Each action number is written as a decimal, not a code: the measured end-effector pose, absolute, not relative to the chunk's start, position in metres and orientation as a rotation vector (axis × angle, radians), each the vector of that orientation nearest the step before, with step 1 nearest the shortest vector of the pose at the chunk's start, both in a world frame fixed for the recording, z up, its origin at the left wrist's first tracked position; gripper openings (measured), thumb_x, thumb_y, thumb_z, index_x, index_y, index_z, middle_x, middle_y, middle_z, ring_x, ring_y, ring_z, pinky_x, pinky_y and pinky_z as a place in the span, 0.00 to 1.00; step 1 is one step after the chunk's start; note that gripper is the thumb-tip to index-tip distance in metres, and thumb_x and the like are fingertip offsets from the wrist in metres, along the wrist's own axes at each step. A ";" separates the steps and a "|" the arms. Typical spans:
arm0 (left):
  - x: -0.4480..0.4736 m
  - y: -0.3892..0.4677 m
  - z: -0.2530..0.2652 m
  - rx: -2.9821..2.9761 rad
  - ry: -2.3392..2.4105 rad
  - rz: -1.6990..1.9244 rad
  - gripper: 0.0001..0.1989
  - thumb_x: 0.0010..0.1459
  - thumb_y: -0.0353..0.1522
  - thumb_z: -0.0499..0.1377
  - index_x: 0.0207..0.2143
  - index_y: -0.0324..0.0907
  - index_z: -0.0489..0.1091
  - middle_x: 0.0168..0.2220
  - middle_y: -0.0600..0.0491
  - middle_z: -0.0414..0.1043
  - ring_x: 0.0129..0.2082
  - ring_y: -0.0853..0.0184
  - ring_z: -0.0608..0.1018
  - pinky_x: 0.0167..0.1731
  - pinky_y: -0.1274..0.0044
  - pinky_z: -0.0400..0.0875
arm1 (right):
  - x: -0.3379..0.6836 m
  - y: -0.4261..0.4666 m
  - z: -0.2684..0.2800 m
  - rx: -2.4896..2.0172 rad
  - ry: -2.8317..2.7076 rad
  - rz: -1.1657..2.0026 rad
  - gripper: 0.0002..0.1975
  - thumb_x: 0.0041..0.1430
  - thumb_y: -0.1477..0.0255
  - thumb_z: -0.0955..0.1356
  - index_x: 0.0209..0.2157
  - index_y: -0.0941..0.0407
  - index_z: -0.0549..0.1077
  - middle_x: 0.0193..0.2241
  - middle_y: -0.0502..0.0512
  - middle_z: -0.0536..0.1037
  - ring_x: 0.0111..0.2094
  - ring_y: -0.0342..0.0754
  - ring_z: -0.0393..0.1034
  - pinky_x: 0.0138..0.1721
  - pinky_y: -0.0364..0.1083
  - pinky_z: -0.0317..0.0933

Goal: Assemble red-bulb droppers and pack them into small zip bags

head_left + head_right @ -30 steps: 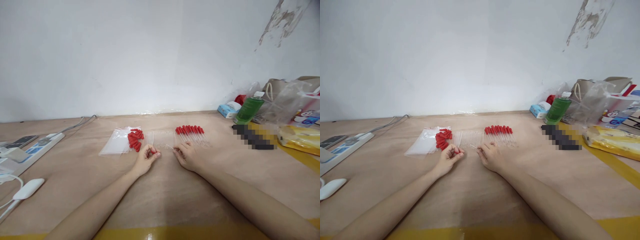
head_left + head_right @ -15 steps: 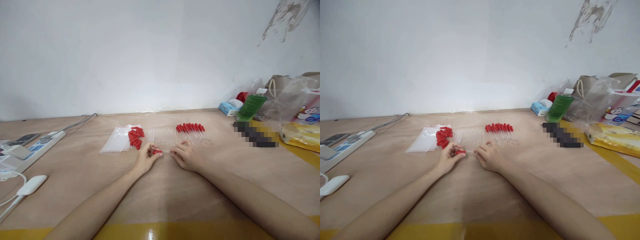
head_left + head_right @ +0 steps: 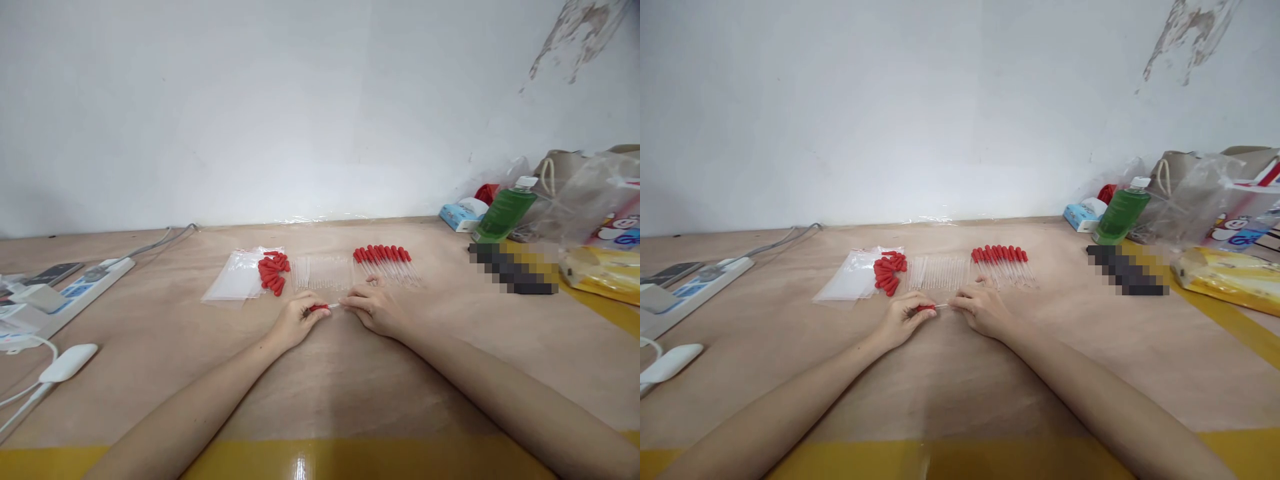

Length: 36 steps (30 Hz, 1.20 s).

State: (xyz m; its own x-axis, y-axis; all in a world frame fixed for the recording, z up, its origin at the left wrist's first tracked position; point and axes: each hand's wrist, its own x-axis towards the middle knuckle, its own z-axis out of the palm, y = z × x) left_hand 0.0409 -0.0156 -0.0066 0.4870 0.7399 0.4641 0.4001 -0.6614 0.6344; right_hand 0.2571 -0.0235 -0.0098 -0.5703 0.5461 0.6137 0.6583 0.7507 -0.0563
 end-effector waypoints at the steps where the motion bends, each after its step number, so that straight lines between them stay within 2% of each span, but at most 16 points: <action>1: 0.041 -0.016 -0.006 2.303 0.954 1.024 0.07 0.55 0.34 0.57 0.31 0.41 0.73 0.30 0.51 0.71 0.30 0.68 0.72 0.31 0.77 0.66 | 0.256 -0.023 -0.010 -0.906 -2.316 -0.241 0.12 0.59 0.77 0.59 0.35 0.53 0.72 0.29 0.49 0.74 0.29 0.40 0.64 0.45 0.50 0.44; 6: 0.042 -0.018 -0.004 2.346 0.966 0.979 0.08 0.55 0.34 0.56 0.31 0.39 0.71 0.29 0.51 0.70 0.29 0.68 0.71 0.29 0.77 0.65 | 0.249 -0.028 -0.010 -0.918 -2.295 -0.284 0.11 0.58 0.76 0.59 0.34 0.54 0.72 0.27 0.50 0.73 0.28 0.41 0.63 0.40 0.48 0.44; 10: 0.043 -0.021 -0.003 2.385 0.938 0.940 0.09 0.56 0.34 0.54 0.31 0.39 0.71 0.30 0.50 0.70 0.31 0.67 0.71 0.31 0.76 0.65 | 0.244 -0.032 -0.010 -0.936 -2.302 -0.329 0.11 0.59 0.75 0.58 0.30 0.57 0.71 0.24 0.50 0.71 0.25 0.41 0.59 0.36 0.47 0.43; 16: 0.043 -0.021 -0.004 2.415 0.909 0.926 0.09 0.57 0.34 0.53 0.32 0.39 0.71 0.30 0.50 0.70 0.30 0.67 0.71 0.31 0.76 0.65 | 0.240 -0.030 -0.014 -0.972 -2.326 -0.330 0.13 0.59 0.73 0.57 0.24 0.58 0.68 0.21 0.51 0.70 0.22 0.40 0.56 0.34 0.46 0.43; 21: 0.043 -0.017 -0.005 2.452 0.944 0.932 0.09 0.57 0.34 0.53 0.33 0.41 0.71 0.31 0.50 0.70 0.32 0.67 0.72 0.33 0.75 0.66 | 0.236 -0.031 -0.007 -1.020 -2.394 -0.311 0.13 0.60 0.73 0.57 0.27 0.58 0.69 0.24 0.52 0.72 0.24 0.41 0.59 0.35 0.46 0.44; 24: 0.041 -0.015 -0.005 2.494 1.010 1.019 0.09 0.55 0.34 0.55 0.39 0.43 0.69 0.37 0.50 0.69 0.38 0.64 0.71 0.39 0.73 0.65 | 0.239 -0.033 0.004 -1.061 -2.457 -0.300 0.11 0.59 0.74 0.58 0.29 0.58 0.71 0.26 0.54 0.74 0.28 0.44 0.64 0.37 0.47 0.46; 26: 0.038 -0.015 -0.006 2.474 1.119 1.094 0.15 0.54 0.35 0.57 0.45 0.44 0.65 0.41 0.49 0.66 0.39 0.64 0.70 0.39 0.73 0.65 | 0.245 -0.032 0.011 -1.161 -2.427 -0.232 0.11 0.58 0.74 0.59 0.29 0.57 0.72 0.27 0.54 0.75 0.30 0.45 0.65 0.38 0.47 0.47; 28: 0.036 -0.015 -0.007 2.435 1.197 1.079 0.17 0.53 0.35 0.57 0.46 0.43 0.64 0.39 0.50 0.65 0.33 0.66 0.70 0.34 0.74 0.66 | 0.254 -0.026 0.017 -1.346 -2.290 -0.087 0.10 0.57 0.73 0.60 0.29 0.56 0.73 0.27 0.53 0.76 0.29 0.45 0.67 0.36 0.46 0.50; 31: 0.034 -0.014 -0.009 2.426 1.151 0.949 0.11 0.54 0.34 0.55 0.41 0.43 0.66 0.33 0.52 0.65 0.26 0.70 0.68 0.29 0.76 0.65 | 0.270 -0.007 0.025 -1.658 -1.971 0.096 0.11 0.55 0.68 0.61 0.27 0.55 0.73 0.26 0.52 0.76 0.27 0.45 0.67 0.30 0.44 0.52; 36: 0.035 -0.012 -0.011 2.434 1.099 0.901 0.08 0.55 0.33 0.54 0.37 0.42 0.68 0.32 0.52 0.66 0.29 0.68 0.70 0.30 0.76 0.65 | 0.285 0.028 0.027 -2.020 -1.700 0.029 0.13 0.51 0.65 0.62 0.21 0.55 0.72 0.22 0.53 0.75 0.28 0.48 0.67 0.32 0.46 0.51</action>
State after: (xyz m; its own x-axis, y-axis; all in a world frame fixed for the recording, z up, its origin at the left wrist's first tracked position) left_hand 0.0347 -0.0125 -0.0115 0.5047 0.7574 0.4143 0.5543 -0.6522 0.5171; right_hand 0.2854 0.0278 0.0273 0.2217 0.9298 0.2939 0.9192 -0.0986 -0.3813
